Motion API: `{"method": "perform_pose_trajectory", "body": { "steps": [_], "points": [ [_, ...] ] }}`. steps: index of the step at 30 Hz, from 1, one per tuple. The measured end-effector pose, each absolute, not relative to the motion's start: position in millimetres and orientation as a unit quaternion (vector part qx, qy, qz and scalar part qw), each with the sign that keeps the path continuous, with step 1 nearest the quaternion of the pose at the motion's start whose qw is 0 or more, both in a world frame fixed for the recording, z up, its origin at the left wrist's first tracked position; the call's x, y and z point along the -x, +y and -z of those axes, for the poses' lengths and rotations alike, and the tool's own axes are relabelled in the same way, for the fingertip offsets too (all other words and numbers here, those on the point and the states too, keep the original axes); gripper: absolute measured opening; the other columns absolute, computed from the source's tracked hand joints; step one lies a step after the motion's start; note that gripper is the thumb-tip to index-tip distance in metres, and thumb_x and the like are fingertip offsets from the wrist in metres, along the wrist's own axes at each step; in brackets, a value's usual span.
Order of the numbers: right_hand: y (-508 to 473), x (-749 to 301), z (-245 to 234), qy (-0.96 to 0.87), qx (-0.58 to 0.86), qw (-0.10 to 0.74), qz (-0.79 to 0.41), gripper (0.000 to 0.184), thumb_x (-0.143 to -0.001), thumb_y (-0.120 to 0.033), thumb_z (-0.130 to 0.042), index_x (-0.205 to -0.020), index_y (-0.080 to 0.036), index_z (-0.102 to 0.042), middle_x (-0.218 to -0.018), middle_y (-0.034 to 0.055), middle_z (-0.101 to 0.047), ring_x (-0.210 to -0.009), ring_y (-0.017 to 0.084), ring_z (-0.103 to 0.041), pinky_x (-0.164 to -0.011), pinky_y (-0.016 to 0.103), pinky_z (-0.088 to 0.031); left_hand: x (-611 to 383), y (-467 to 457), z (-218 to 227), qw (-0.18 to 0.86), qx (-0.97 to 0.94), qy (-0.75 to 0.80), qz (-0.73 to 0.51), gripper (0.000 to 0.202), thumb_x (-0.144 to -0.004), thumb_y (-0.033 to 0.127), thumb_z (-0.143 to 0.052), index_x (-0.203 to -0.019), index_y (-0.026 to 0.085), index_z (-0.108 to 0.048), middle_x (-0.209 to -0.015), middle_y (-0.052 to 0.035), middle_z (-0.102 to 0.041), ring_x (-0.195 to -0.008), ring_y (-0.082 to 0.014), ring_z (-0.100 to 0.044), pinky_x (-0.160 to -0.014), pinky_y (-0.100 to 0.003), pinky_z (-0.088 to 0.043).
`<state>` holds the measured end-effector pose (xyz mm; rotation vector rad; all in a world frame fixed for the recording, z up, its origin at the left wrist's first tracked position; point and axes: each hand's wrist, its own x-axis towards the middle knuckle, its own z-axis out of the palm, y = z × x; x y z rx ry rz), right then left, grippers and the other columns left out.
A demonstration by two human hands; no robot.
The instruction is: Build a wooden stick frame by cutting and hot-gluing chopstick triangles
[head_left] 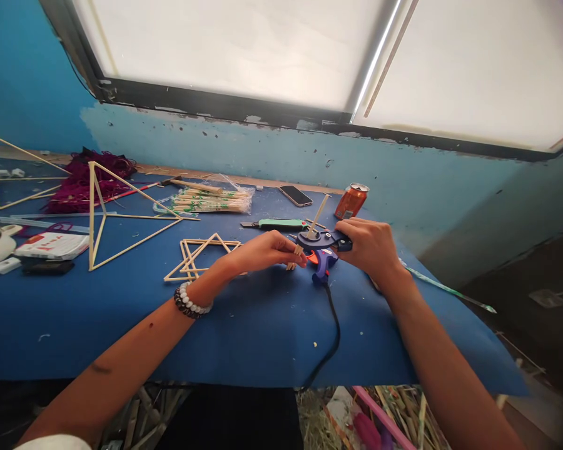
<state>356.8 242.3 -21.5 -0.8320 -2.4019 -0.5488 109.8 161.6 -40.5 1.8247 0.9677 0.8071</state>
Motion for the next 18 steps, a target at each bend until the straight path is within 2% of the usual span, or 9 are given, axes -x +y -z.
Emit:
{"method": "perform_pose_trajectory", "body": {
  "steps": [6, 12, 18],
  "points": [
    [246, -354, 29, -0.881, 0.351, 0.254, 0.19, 0.017, -0.075, -0.034, -0.054, -0.066, -0.019, -0.05, -0.064, 0.0042, -0.06, -0.058, 0.016, -0.051, -0.057, 0.03, -0.019, -108, 164, 38, 0.468, -0.729, 0.382, -0.323, 0.032, -0.089, 0.04, -0.069, -0.102, 0.013, -0.079, -0.099, -0.0111, -0.077, -0.086, -0.017, -0.068, -0.081, -0.028, -0.051],
    [247, -350, 30, -0.876, 0.393, 0.217, 0.175, 0.023, -0.078, -0.039, -0.057, -0.067, -0.02, -0.057, -0.063, 0.0045, -0.062, -0.057, 0.016, -0.052, -0.058, 0.03, -0.019, -106, 162, 34, 0.53, -0.7, 0.357, -0.319, 0.037, -0.086, 0.045, -0.073, -0.103, 0.012, -0.079, -0.101, -0.0129, -0.077, -0.095, -0.0207, -0.071, -0.09, -0.033, -0.053],
    [246, -346, 28, -0.869, 0.42, 0.203, 0.167, 0.028, -0.084, -0.044, -0.058, -0.072, -0.02, -0.066, -0.067, 0.0074, -0.067, -0.062, 0.02, -0.059, -0.058, 0.03, -0.022, -104, 162, 30, 0.566, -0.666, 0.382, -0.301, 0.04, -0.084, 0.048, -0.075, -0.108, 0.016, -0.078, -0.104, -0.012, -0.078, -0.1, -0.021, -0.072, -0.092, -0.032, -0.054]
  ]
}}
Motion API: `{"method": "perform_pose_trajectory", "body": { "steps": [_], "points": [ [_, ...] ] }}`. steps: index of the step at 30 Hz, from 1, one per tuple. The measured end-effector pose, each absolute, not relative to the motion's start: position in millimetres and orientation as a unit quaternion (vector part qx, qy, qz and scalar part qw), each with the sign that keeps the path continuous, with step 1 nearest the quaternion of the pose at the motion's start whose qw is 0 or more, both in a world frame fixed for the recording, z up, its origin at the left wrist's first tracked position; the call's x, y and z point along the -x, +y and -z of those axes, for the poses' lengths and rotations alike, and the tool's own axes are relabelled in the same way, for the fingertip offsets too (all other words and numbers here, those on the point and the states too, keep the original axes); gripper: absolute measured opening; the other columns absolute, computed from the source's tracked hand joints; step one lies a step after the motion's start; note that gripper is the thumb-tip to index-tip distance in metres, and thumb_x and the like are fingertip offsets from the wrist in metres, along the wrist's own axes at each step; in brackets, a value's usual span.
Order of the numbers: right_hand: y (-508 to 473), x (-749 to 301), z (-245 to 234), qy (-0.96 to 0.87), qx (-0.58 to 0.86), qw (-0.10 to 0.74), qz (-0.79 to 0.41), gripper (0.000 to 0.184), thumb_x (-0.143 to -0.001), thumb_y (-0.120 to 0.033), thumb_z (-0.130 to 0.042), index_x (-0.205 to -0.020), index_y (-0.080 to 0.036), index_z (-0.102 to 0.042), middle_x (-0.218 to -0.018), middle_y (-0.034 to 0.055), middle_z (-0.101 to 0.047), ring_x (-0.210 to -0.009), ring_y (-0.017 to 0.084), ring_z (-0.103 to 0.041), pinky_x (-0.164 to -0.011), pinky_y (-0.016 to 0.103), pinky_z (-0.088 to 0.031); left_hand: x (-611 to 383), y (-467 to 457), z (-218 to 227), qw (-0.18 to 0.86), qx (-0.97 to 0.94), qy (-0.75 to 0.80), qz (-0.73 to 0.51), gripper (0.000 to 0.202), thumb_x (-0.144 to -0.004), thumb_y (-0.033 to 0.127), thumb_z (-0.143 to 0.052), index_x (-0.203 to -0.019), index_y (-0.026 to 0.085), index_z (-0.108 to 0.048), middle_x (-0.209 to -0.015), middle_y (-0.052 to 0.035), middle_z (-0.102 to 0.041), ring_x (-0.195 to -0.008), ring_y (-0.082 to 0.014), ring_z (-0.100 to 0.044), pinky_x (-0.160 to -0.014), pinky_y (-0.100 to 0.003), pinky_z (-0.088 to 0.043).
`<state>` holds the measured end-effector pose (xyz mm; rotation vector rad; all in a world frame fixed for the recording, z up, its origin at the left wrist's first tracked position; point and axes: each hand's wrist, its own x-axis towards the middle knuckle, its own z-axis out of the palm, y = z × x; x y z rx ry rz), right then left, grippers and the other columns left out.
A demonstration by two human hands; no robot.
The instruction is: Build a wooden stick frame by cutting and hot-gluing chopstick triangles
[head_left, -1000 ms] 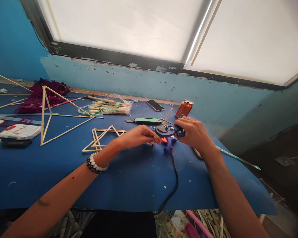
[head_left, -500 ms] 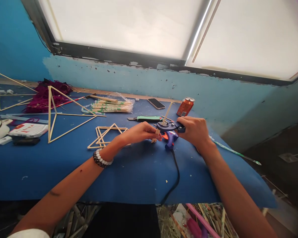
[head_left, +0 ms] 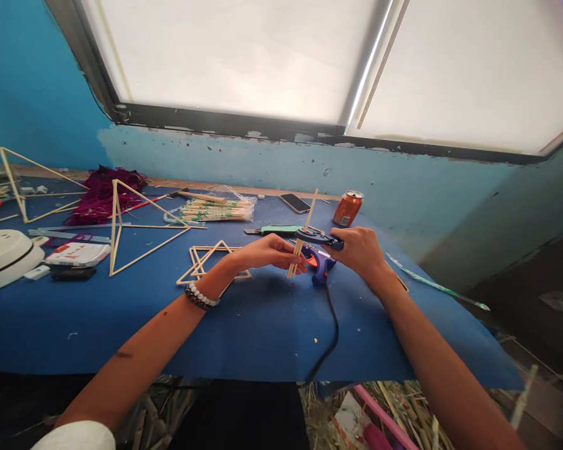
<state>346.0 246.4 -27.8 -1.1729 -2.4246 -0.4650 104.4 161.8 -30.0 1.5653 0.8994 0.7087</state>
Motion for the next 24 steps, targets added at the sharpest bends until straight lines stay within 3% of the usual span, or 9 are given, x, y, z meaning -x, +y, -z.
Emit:
{"method": "perform_pose_trajectory", "body": {
  "steps": [15, 19, 24],
  "points": [
    [252.8, -341.3, 25.7, -0.867, 0.416, 0.229, 0.152, 0.032, -0.088, -0.043, -0.059, -0.068, -0.019, -0.07, -0.062, 0.0073, -0.066, -0.061, 0.019, -0.06, -0.059, 0.029, -0.025, -99.3, 162.7, 25.7, 0.609, -0.623, 0.378, -0.313, 0.042, -0.081, 0.049, -0.078, -0.11, 0.018, -0.076, -0.109, -0.0115, -0.078, -0.096, -0.0199, -0.076, -0.093, -0.032, -0.057],
    [251.8, -343.1, 27.3, -0.848, 0.424, 0.291, 0.133, 0.037, -0.09, -0.048, -0.056, -0.069, -0.02, -0.068, -0.062, 0.0073, -0.066, -0.061, 0.021, -0.061, -0.059, 0.03, -0.027, -100.3, 160.6, 22.4, 0.621, -0.601, 0.379, -0.331, 0.038, -0.08, 0.046, -0.08, -0.105, 0.017, -0.077, -0.11, -0.0111, -0.078, -0.095, -0.0198, -0.076, -0.09, -0.031, -0.058],
    [253.0, -345.3, 29.9, -0.814, 0.443, 0.369, 0.066, 0.032, -0.089, -0.048, -0.055, -0.082, -0.021, -0.07, -0.075, 0.0081, -0.071, -0.068, 0.023, -0.064, -0.061, 0.03, -0.031, -99.4, 160.9, 22.2, 0.61, -0.6, 0.393, -0.336, 0.042, -0.08, 0.047, -0.08, -0.109, 0.017, -0.076, -0.11, -0.0121, -0.078, -0.097, -0.021, -0.076, -0.092, -0.032, -0.058]
  ]
}}
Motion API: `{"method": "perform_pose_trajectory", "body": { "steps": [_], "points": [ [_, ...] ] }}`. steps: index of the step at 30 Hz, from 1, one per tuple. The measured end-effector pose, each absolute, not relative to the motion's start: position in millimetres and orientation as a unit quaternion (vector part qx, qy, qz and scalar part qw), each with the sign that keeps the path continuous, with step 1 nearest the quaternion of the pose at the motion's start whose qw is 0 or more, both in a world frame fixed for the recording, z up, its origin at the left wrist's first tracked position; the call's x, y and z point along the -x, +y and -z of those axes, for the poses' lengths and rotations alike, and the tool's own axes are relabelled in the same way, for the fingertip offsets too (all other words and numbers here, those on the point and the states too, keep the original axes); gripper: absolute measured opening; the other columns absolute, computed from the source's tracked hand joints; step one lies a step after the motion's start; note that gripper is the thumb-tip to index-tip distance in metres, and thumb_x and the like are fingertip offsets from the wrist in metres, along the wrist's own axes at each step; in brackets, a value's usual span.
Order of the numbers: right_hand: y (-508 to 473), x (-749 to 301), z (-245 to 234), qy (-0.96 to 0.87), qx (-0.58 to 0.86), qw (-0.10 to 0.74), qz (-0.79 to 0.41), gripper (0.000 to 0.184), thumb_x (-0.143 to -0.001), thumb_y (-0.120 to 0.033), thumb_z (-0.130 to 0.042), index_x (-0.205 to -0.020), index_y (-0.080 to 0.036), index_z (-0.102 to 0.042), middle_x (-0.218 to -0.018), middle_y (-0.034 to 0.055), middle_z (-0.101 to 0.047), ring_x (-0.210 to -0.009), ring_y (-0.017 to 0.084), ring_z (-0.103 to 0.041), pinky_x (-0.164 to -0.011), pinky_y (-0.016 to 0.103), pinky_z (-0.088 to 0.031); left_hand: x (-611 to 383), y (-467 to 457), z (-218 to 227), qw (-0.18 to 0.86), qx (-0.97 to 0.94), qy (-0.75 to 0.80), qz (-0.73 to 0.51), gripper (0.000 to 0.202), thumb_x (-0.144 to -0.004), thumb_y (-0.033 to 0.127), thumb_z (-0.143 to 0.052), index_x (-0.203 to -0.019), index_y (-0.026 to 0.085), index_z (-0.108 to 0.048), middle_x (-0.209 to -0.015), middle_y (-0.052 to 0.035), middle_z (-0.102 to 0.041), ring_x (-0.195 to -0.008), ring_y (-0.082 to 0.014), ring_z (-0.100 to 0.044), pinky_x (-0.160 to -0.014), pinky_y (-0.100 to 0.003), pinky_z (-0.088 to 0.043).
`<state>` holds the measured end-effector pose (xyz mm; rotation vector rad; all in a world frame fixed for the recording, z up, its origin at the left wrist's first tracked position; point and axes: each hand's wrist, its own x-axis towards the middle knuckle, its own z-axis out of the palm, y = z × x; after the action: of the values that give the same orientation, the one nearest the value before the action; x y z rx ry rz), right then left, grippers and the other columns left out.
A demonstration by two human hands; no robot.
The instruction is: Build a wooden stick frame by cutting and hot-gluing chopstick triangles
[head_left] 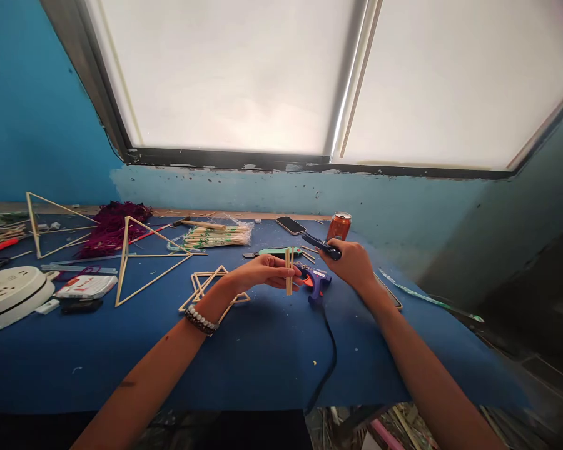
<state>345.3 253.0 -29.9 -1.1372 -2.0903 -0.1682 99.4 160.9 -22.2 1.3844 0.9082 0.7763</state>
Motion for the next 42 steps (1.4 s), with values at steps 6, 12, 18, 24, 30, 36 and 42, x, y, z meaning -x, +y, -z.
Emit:
{"method": "perform_pose_trajectory", "body": {
  "steps": [6, 12, 18, 24, 30, 36, 42],
  "points": [
    [252, -347, 29, -0.777, 0.411, 0.475, -0.031, 0.033, -0.089, -0.048, -0.055, -0.078, -0.018, -0.064, -0.071, 0.004, -0.066, -0.062, 0.016, -0.054, -0.062, 0.028, -0.034, -98, 159, 21, 0.59, -0.62, 0.386, -0.344, 0.04, -0.085, 0.047, -0.075, -0.113, 0.018, -0.075, -0.118, -0.0128, -0.076, -0.102, -0.0222, -0.075, -0.093, -0.033, -0.057],
    [243, -338, 30, -0.794, 0.334, 0.491, -0.126, 0.031, -0.089, -0.046, -0.059, -0.084, -0.016, -0.066, -0.069, 0.0017, -0.061, -0.063, 0.014, -0.051, -0.062, 0.027, -0.038, -101, 161, 24, 0.563, -0.622, 0.406, -0.362, 0.048, -0.081, 0.051, -0.077, -0.116, 0.018, -0.075, -0.117, -0.013, -0.076, -0.107, -0.0246, -0.073, -0.1, -0.038, -0.053],
    [230, -328, 30, -0.833, 0.242, 0.437, -0.236, 0.033, -0.091, -0.046, -0.063, -0.094, -0.015, -0.072, -0.084, 0.0052, -0.069, -0.073, 0.018, -0.059, -0.067, 0.028, -0.045, -106, 162, 33, 0.561, -0.652, 0.384, -0.335, 0.045, -0.08, 0.05, -0.079, -0.11, 0.017, -0.078, -0.122, -0.0134, -0.074, -0.107, -0.0261, -0.072, -0.1, -0.038, -0.053],
    [224, -324, 32, -0.859, 0.196, 0.383, -0.276, 0.027, -0.093, -0.041, -0.063, -0.094, -0.016, -0.071, -0.077, 0.0023, -0.065, -0.069, 0.014, -0.054, -0.064, 0.026, -0.044, -107, 164, 41, 0.557, -0.673, 0.38, -0.304, 0.047, -0.081, 0.05, -0.078, -0.116, 0.019, -0.077, -0.121, -0.0112, -0.074, -0.113, -0.0248, -0.07, -0.102, -0.034, -0.053],
    [221, -325, 29, -0.875, 0.186, 0.362, -0.262, 0.025, -0.09, -0.039, -0.064, -0.087, -0.015, -0.069, -0.071, 0.0009, -0.06, -0.065, 0.012, -0.05, -0.061, 0.025, -0.041, -107, 170, 48, 0.567, -0.676, 0.363, -0.3, 0.048, -0.082, 0.053, -0.076, -0.116, 0.019, -0.077, -0.115, -0.0106, -0.076, -0.109, -0.0225, -0.071, -0.102, -0.034, -0.052],
    [218, -324, 26, -0.871, 0.18, 0.369, -0.269, 0.026, -0.089, -0.042, -0.067, -0.087, -0.016, -0.068, -0.074, 0.0012, -0.063, -0.066, 0.013, -0.051, -0.062, 0.025, -0.043, -113, 163, 38, 0.575, -0.652, 0.389, -0.305, 0.055, -0.074, 0.057, -0.081, -0.112, 0.017, -0.078, -0.114, -0.0106, -0.076, -0.108, -0.0235, -0.07, -0.099, -0.035, -0.053],
    [220, -326, 29, -0.867, 0.187, 0.378, -0.263, 0.026, -0.086, -0.042, -0.073, -0.088, -0.016, -0.067, -0.075, 0.0001, -0.062, -0.067, 0.013, -0.051, -0.063, 0.025, -0.042, -114, 166, 44, 0.558, -0.677, 0.371, -0.303, 0.054, -0.079, 0.058, -0.076, -0.115, 0.018, -0.077, -0.116, -0.0118, -0.075, -0.109, -0.0229, -0.07, -0.098, -0.034, -0.052]
  ]
}}
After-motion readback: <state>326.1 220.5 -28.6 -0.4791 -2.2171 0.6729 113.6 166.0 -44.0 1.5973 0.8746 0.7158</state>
